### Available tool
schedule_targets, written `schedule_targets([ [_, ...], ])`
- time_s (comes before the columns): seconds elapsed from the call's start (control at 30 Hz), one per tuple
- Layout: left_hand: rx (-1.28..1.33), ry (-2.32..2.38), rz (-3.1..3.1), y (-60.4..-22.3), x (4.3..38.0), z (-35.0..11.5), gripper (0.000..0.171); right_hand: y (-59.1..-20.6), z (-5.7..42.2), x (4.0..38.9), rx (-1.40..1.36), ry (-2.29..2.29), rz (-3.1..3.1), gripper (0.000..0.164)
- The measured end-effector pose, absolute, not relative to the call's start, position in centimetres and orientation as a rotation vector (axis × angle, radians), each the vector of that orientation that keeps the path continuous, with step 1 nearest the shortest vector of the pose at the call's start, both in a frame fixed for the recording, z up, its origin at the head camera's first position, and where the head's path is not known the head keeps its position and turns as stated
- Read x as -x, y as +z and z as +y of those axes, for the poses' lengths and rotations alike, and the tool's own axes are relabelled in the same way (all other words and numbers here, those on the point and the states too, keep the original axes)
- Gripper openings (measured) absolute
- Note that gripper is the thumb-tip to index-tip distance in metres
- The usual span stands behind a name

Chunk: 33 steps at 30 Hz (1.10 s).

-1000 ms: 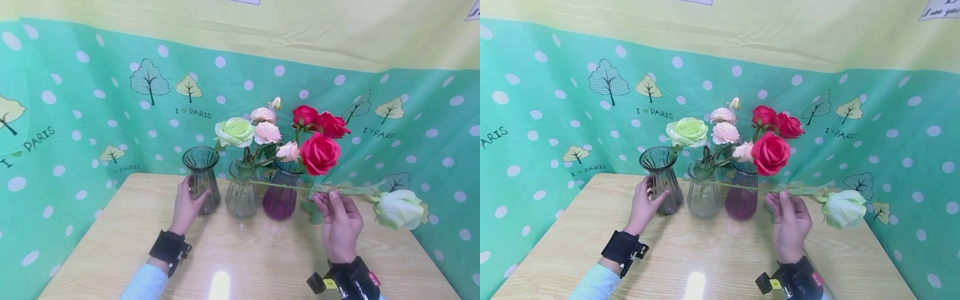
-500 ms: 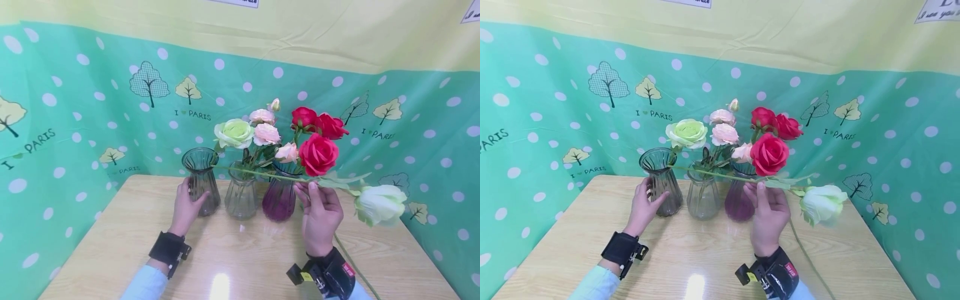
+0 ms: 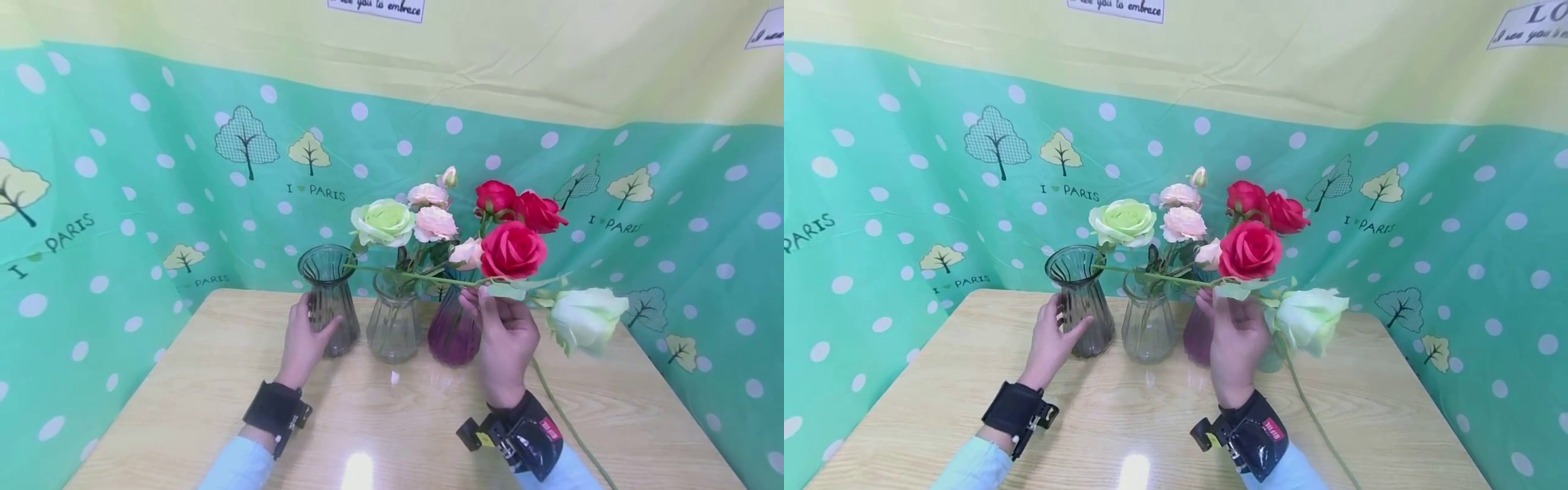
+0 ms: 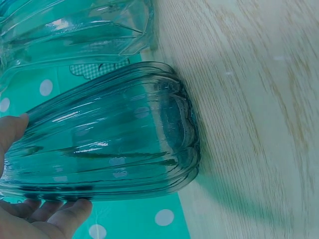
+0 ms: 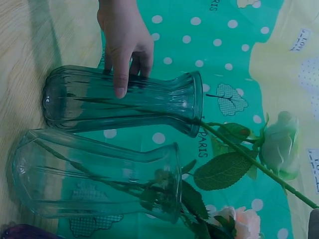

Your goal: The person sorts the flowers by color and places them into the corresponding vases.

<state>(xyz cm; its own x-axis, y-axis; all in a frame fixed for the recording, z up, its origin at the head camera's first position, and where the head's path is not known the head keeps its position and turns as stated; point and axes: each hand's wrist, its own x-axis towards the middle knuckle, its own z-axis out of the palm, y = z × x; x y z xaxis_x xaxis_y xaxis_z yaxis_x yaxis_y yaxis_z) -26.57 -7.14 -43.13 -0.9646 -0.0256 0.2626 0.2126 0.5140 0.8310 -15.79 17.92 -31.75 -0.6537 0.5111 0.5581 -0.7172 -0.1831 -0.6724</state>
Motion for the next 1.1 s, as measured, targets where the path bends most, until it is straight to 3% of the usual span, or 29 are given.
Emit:
schedule_targets([
  [0.27, 0.163, -1.438, -2.514, -43.3, 26.5, -7.3, 0.085, -31.6, 17.7, 16.0, -0.369, 1.889, -1.372, 0.018],
  [0.57, 0.162, -1.429, -2.505, -43.1, 26.6, -7.4, 0.085, -30.7, 17.0, 16.6, -0.28, 1.773, -1.63, 0.026],
  [1.1, 0.157, -1.43, -2.534, -43.2, 26.7, -7.4, 0.086, -29.5, 13.8, 17.8, -0.427, 1.645, -1.778, 0.013],
])
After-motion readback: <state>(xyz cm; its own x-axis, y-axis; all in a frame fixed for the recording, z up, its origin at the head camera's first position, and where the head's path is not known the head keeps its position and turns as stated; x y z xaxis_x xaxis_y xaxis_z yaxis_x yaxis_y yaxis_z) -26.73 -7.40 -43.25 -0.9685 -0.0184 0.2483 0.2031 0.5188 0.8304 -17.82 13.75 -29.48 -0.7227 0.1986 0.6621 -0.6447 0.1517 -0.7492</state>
